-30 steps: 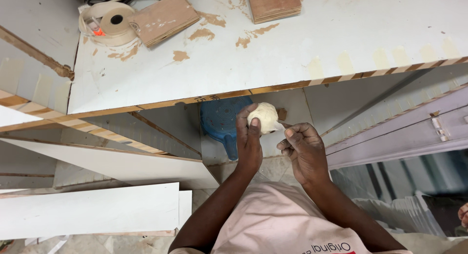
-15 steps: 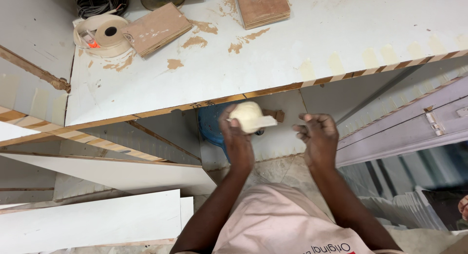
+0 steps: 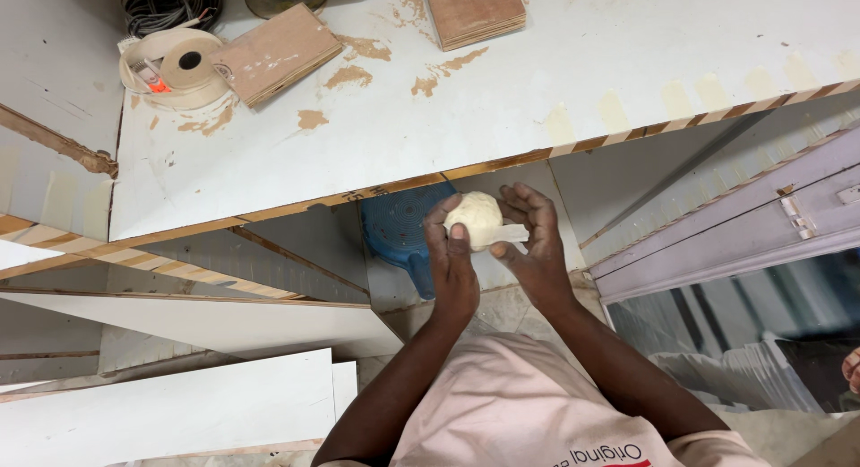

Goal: The person holds a ball of white putty and repeatedly applies small pieces to the edge of a white wooden shelf. They smooth the putty into the seam with their fingers, working along the length of the shelf edge.

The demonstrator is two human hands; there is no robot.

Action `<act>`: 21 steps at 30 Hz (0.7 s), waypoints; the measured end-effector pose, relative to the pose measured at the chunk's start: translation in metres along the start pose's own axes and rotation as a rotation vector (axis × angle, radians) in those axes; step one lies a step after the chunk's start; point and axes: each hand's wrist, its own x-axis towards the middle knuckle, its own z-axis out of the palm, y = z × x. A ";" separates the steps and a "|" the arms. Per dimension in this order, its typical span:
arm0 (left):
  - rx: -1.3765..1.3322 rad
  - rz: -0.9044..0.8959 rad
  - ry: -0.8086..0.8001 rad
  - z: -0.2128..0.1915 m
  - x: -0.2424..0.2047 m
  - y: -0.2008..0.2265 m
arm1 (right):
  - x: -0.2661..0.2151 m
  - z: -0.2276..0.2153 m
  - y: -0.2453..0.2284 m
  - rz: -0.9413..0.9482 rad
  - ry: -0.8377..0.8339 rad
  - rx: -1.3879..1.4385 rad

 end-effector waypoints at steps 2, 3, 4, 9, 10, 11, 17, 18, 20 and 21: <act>-0.023 -0.006 -0.007 0.004 -0.002 0.001 | 0.001 0.003 0.007 -0.010 0.012 -0.056; -0.045 -0.032 0.000 0.005 -0.002 0.001 | 0.000 0.005 0.010 0.008 0.022 -0.084; -0.068 -0.058 0.006 0.005 -0.002 0.002 | -0.001 0.006 0.012 0.025 0.033 -0.112; -0.358 -0.310 0.054 0.009 -0.001 0.007 | -0.005 0.018 0.012 0.013 0.097 0.101; -0.391 -0.337 0.059 0.010 -0.001 0.008 | -0.004 0.020 0.012 0.034 0.130 0.116; -0.424 -0.363 0.061 0.011 0.000 0.009 | -0.004 0.023 0.013 0.020 0.154 0.118; -0.545 -0.394 0.117 0.011 0.002 0.005 | -0.005 0.024 0.023 0.002 0.217 0.147; -0.569 -0.389 0.106 0.009 0.001 0.004 | -0.005 0.023 0.022 0.016 0.222 0.144; -0.618 -0.378 0.083 0.008 0.001 0.001 | -0.004 0.023 0.017 0.010 0.208 0.190; -0.624 -0.361 0.079 0.008 0.001 -0.001 | -0.003 0.024 0.014 -0.009 0.190 0.239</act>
